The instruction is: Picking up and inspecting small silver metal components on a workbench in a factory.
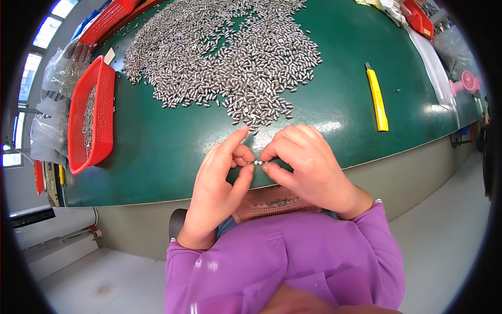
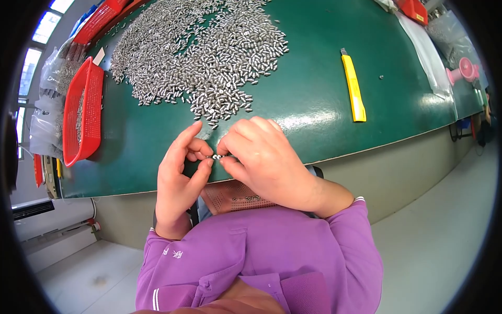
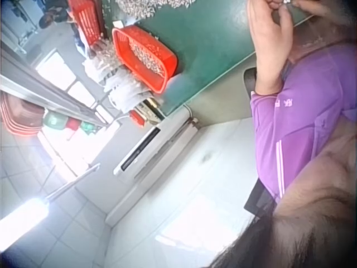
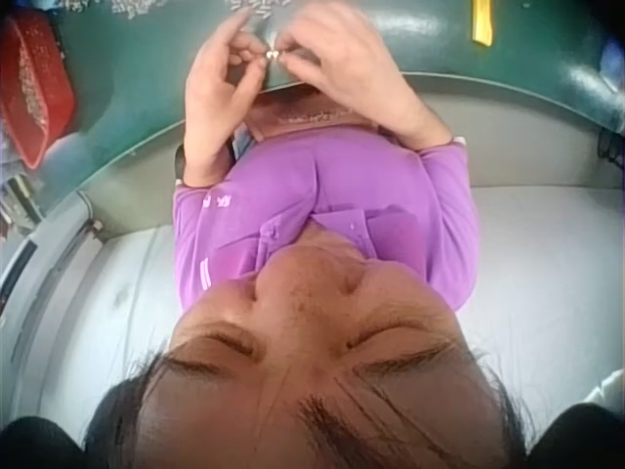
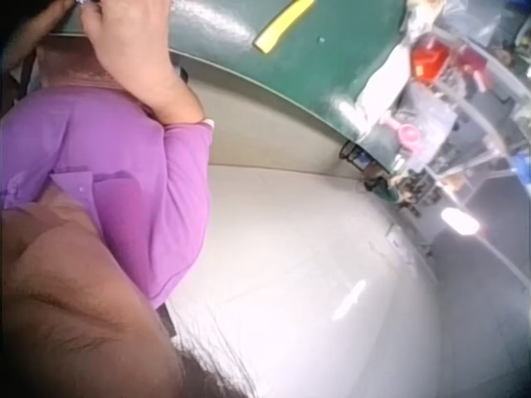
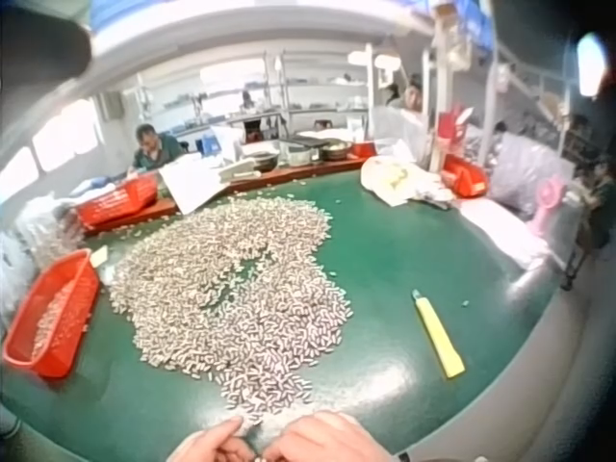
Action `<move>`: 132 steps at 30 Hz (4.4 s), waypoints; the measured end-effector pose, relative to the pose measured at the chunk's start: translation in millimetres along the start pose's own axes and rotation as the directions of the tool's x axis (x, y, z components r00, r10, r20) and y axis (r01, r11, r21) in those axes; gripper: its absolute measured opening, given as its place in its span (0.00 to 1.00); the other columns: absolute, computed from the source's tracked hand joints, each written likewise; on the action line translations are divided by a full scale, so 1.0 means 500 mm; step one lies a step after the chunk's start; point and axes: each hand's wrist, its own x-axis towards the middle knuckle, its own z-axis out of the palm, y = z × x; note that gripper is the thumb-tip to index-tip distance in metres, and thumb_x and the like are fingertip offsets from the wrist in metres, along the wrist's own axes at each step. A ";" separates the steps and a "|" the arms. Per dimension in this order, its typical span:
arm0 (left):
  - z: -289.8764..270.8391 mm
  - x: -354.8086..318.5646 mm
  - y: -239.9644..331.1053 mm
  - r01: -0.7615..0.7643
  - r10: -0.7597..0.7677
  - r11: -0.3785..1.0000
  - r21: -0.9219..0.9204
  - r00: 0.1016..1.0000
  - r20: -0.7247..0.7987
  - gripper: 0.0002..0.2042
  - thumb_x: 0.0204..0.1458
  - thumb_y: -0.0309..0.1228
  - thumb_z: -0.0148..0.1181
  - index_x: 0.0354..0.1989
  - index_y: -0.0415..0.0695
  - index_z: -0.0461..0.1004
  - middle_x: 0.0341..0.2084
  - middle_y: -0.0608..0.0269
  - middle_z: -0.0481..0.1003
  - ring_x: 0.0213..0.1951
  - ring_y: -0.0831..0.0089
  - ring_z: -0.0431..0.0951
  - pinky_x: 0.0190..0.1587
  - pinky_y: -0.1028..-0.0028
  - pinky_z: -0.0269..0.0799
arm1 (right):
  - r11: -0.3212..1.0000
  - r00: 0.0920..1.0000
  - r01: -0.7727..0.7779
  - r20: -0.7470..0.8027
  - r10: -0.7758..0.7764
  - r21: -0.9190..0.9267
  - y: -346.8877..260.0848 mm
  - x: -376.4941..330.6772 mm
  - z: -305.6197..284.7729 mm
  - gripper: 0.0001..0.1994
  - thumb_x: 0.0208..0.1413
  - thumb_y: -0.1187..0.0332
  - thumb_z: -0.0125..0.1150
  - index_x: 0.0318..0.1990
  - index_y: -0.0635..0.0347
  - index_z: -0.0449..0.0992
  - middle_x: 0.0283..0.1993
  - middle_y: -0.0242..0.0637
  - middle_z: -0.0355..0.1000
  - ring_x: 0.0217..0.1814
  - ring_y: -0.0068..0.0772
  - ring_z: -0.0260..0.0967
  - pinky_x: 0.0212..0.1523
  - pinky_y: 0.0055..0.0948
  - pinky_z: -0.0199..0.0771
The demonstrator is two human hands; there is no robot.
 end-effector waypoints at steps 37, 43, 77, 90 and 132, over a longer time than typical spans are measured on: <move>0.007 -0.001 0.000 -0.140 0.142 0.983 0.118 0.990 -0.016 0.33 0.43 0.12 0.58 0.63 0.41 0.66 0.30 0.66 0.75 0.35 0.68 0.72 0.42 0.69 0.69 | 0.998 0.998 0.053 -0.020 -0.052 0.035 0.005 -0.012 0.001 0.05 0.48 0.74 0.62 0.34 0.57 0.77 0.40 0.34 0.68 0.45 0.39 0.66 0.48 0.39 0.65; -0.022 -0.009 0.008 -0.305 0.288 0.951 0.057 0.935 0.204 0.31 0.41 0.14 0.63 0.60 0.40 0.70 0.29 0.66 0.78 0.34 0.68 0.74 0.42 0.69 0.70 | 0.982 0.981 0.151 0.107 -0.163 0.116 0.006 -0.038 -0.036 0.08 0.44 0.74 0.67 0.34 0.52 0.80 0.42 0.32 0.69 0.45 0.38 0.68 0.48 0.39 0.67; 0.041 0.046 0.009 -0.077 0.107 0.981 0.180 0.981 -0.163 0.30 0.49 0.14 0.58 0.64 0.38 0.64 0.36 0.59 0.74 0.38 0.64 0.73 0.44 0.67 0.72 | 0.997 0.990 0.021 -0.137 -0.032 -0.078 0.017 0.029 0.007 0.07 0.49 0.73 0.65 0.35 0.59 0.74 0.36 0.37 0.68 0.40 0.44 0.66 0.40 0.40 0.68; 0.038 0.039 0.003 -0.066 0.100 0.982 0.176 0.977 -0.189 0.30 0.48 0.13 0.59 0.63 0.39 0.66 0.36 0.63 0.76 0.38 0.74 0.75 0.44 0.74 0.72 | 0.985 0.990 0.032 -0.129 -0.054 -0.167 0.017 0.031 0.019 0.07 0.49 0.74 0.63 0.34 0.60 0.71 0.34 0.39 0.65 0.37 0.43 0.63 0.39 0.39 0.68; 0.035 0.028 -0.001 -0.027 0.091 0.969 0.247 0.964 -0.251 0.28 0.49 0.15 0.59 0.63 0.38 0.65 0.32 0.60 0.75 0.36 0.66 0.74 0.42 0.68 0.72 | 0.995 0.986 0.078 -0.146 -0.085 -0.056 0.017 0.030 0.008 0.05 0.50 0.76 0.63 0.35 0.62 0.75 0.34 0.39 0.68 0.37 0.44 0.66 0.40 0.39 0.68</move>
